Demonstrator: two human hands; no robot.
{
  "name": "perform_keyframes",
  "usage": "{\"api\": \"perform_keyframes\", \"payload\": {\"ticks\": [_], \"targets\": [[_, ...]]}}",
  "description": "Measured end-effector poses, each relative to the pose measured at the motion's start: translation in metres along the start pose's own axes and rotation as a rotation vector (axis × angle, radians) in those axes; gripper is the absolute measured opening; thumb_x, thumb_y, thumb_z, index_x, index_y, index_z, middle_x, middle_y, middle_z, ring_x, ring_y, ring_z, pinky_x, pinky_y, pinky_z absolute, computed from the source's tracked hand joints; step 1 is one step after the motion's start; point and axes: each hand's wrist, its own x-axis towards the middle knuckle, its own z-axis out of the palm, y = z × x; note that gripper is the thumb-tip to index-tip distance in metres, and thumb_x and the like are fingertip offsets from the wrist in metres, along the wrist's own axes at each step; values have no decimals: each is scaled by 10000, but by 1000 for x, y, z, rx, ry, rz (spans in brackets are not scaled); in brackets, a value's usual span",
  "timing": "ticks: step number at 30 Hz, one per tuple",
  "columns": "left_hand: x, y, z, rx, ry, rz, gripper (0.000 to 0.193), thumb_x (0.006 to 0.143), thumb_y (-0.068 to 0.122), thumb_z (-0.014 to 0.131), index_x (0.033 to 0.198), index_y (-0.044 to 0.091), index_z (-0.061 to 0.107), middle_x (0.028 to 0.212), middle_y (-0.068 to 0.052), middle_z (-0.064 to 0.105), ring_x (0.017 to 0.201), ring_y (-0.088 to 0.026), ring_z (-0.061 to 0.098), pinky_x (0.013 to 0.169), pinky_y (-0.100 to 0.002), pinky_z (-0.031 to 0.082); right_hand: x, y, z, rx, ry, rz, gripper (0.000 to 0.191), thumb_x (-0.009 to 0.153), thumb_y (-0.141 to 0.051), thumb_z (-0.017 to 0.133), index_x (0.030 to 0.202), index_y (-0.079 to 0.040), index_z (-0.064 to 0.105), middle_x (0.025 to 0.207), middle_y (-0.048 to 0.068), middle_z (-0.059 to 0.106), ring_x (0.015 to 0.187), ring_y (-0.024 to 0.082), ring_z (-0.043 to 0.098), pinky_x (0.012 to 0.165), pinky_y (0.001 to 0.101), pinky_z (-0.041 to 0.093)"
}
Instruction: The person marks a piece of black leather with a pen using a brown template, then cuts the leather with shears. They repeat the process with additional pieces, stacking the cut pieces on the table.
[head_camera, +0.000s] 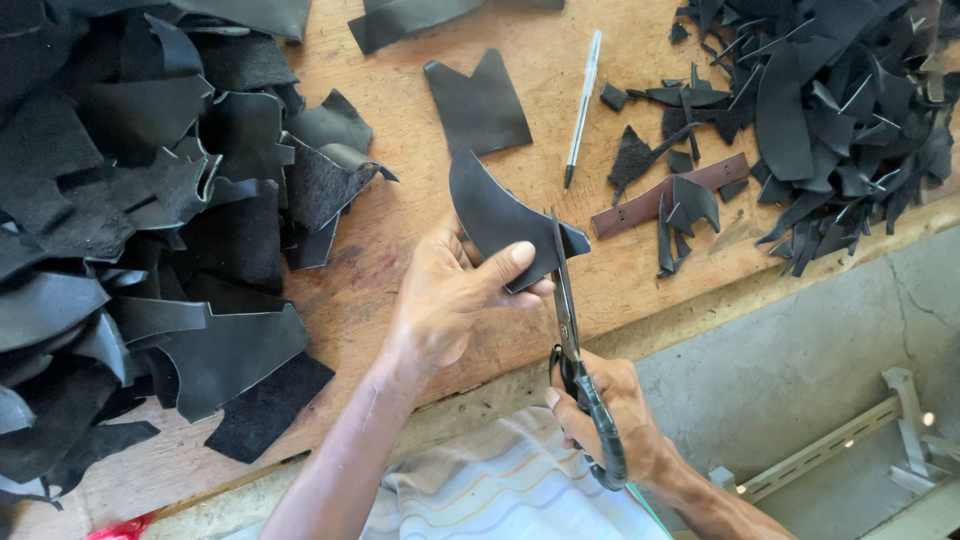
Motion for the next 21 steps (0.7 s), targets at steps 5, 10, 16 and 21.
{"api": "perform_keyframes", "payload": {"ticks": [5,10,16,21], "targets": [[1,3,-1,133,-61,76,270,952,63,709,1181,-52,624,950,-117,770,694,-125,710,543,-229,521,1,-11,-3,5,-87,57,191,868,-152,702,806,-31,568,604,9,551,511,95,557,457,275,480],[2,16,-9,392,-128,75,445,886,34,717,1300,25,554,892,-59,738,667,-69,648,535,-212,500,-5,-24,-25,-4,-282,0,367,889,-390,683,981,-53,571,740,20,521,678,102,519,577,280,460],[7,22,-7,423,-219,28,452,859,22,725,1279,4,559,865,-55,725,643,-88,656,528,-235,530,-5,-23,-32,-78,-306,-4,468,885,-502,675,940,-49,574,729,31,553,675,118,571,595,277,499],[11,27,-13,490,-230,-35,456,855,33,735,1248,-35,513,807,-101,729,612,-109,668,509,-234,511,-6,-19,-32,139,-370,42,519,885,-515,712,943,-14,588,746,56,546,693,143,575,606,297,503]]}}
